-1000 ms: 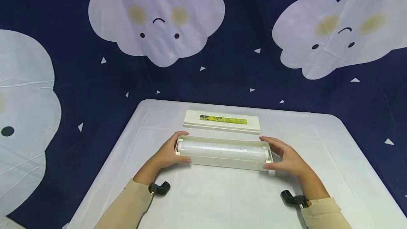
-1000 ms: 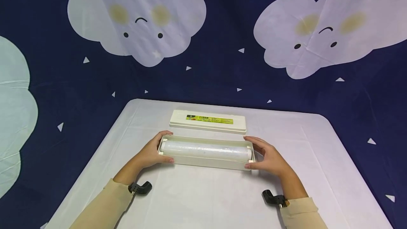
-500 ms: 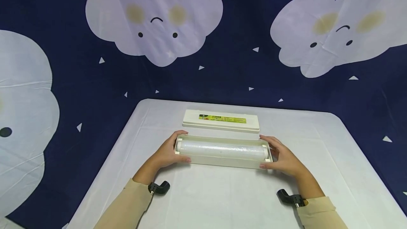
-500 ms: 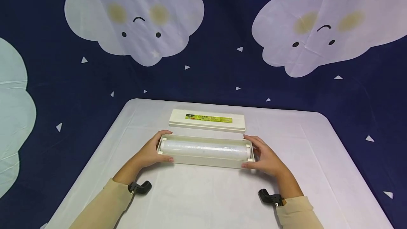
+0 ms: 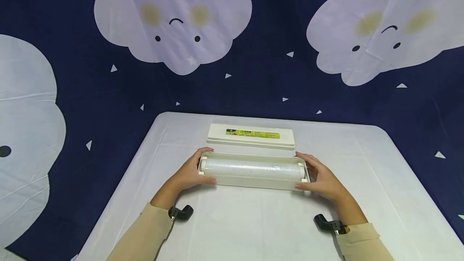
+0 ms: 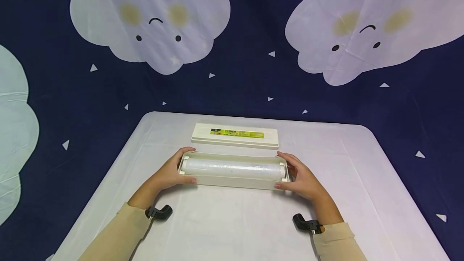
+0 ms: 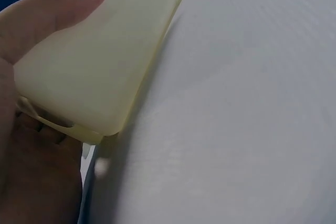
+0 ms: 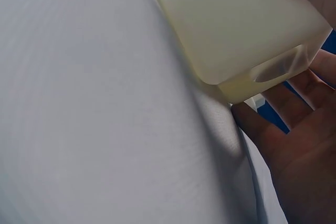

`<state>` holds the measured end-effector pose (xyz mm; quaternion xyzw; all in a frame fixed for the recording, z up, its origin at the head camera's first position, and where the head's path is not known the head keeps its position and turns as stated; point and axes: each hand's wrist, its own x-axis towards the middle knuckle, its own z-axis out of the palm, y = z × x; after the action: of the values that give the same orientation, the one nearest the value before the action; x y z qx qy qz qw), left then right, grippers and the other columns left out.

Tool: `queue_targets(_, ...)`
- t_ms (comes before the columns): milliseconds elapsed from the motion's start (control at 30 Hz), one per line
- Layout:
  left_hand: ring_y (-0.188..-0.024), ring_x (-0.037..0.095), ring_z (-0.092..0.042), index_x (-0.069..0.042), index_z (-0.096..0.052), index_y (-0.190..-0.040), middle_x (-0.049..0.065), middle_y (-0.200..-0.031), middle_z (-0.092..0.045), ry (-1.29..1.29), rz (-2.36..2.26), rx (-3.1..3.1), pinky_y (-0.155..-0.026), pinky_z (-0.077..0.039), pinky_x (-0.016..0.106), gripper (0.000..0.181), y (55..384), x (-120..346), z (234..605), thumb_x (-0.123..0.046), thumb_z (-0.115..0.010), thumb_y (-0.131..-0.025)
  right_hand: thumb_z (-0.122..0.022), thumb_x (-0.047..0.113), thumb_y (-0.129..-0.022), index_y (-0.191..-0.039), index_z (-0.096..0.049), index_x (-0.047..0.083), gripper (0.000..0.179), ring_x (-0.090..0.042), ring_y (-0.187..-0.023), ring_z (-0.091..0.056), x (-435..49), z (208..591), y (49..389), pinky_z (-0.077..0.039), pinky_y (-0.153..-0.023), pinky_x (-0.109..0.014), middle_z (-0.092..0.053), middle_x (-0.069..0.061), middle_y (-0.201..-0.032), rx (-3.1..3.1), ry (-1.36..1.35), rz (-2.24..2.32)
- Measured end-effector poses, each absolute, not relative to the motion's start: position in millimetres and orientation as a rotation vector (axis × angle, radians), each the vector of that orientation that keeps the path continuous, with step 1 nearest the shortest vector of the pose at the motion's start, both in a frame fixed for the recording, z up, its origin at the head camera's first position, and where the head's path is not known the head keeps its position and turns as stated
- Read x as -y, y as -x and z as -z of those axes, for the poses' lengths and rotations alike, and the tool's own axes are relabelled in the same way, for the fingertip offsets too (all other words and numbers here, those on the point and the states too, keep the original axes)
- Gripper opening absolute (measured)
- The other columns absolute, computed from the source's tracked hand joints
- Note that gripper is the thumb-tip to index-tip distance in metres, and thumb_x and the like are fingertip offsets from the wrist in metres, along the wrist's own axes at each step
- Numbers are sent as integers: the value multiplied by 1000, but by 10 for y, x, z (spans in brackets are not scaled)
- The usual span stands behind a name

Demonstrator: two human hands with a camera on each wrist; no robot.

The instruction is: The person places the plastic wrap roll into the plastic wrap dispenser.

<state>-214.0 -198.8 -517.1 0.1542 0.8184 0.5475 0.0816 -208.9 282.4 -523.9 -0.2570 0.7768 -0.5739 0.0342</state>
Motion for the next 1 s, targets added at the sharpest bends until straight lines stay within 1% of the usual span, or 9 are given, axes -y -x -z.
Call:
queue_targets(233, -128, 34, -53, -7, -36, -160, 15, -155, -46, -689, -1659, -2294, -100, -50, 47, 108, 2204, 2099, 5066, -6, -98, -72, -97, -1, -72, -160, -41, 3, 104, -28, -140, -47, -2823, 5256, 2075, -39, -109, -22, -42, -20, -156, -2400, 757, 1760)
queue_targets(333, -131, 35, -52, -3, -34, -160, 15, -157, -45, -762, -1632, -2262, -101, -50, 44, 108, 2243, 2140, 5027, -4, -98, -72, -96, -2, -72, -160, -41, 3, 104, -27, -140, -47, -2820, 5263, 2073, -39, -109, -22, -42, -19, -157, -2391, 751, 1774)
queue_targets(467, -144, 35, -41, 2, -34, -159, 18, -158, -44, -839, -1635, -2255, -117, -35, 43, 104, 2294, 2184, 4969, -3, -95, -75, -96, -4, -72, -160, -40, 1, 104, -21, -141, -46, -2816, 5281, 2076, -39, -109, -22, -40, -20, -157, -2379, 758, 1783)
queue_targets(533, -151, 37, -31, 5, -32, -159, 21, -160, -42, -883, -1682, -2223, -123, -22, 46, 97, 2319, 2198, 4928, 1, -89, -81, -95, -5, -72, -160, -39, -1, 104, -20, -142, -45, -2816, 5291, 2082, -38, -110, -22, -39, -23, -157, -2371, 766, 1788)
queue_targets(600, -153, 37, -26, 6, -30, -159, 22, -161, -39, -910, -1728, -2198, -124, -16, 47, 90, 2350, 2211, 4889, 5, -83, -86, -95, -6, -72, -159, -38, -3, 105, -20, -143, -44, -2817, 5298, 2089, -38, -110, -22, -38, -25, -157, -2364, 770, 1796)
queue_targets(700, -154, 37, -24, 6, -30, -159, 23, -161, -39, -921, -1774, -2208, -124, -16, 44, 79, 2410, 2235, 4849, 8, -74, -93, -95, -7, -71, -160, -38, -2, 105, -18, -145, -42, -2814, 5293, 2099, -37, -111, -23, -37, -25, -158, -2358, 774, 1804)
queue_targets(867, -154, 34, -27, 4, -35, -158, 22, -160, -42, -887, -1809, -2278, -124, -18, 40, 72, 2545, 2280, 4771, 12, -69, -95, -95, -7, -71, -160, -38, -1, 105, -13, -144, -41, -2809, 5270, 2083, -37, -111, -23, -37, -23, -159, -2351, 765, 1810)
queue_targets(933, -153, 33, -28, 2, -36, -158, 21, -159, -43, -864, -1820, -2318, -124, -18, 39, 71, 2613, 2298, 4728, 12, -69, -96, -94, -7, -71, -160, -38, 0, 105, -15, -145, -41, -2813, 5267, 2072, -38, -111, -23, -37, -22, -159, -2350, 750, 1811)
queue_targets(1000, -152, 33, -30, 3, -38, -157, 22, -158, -44, -841, -1833, -2362, -124, -19, 40, 69, 2695, 2317, 4694, 10, -70, -96, -95, -7, -71, -160, -38, 0, 106, -22, -146, -40, -2820, 5266, 2062, -37, -111, -22, -37, -22, -159, -2355, 733, 1809)
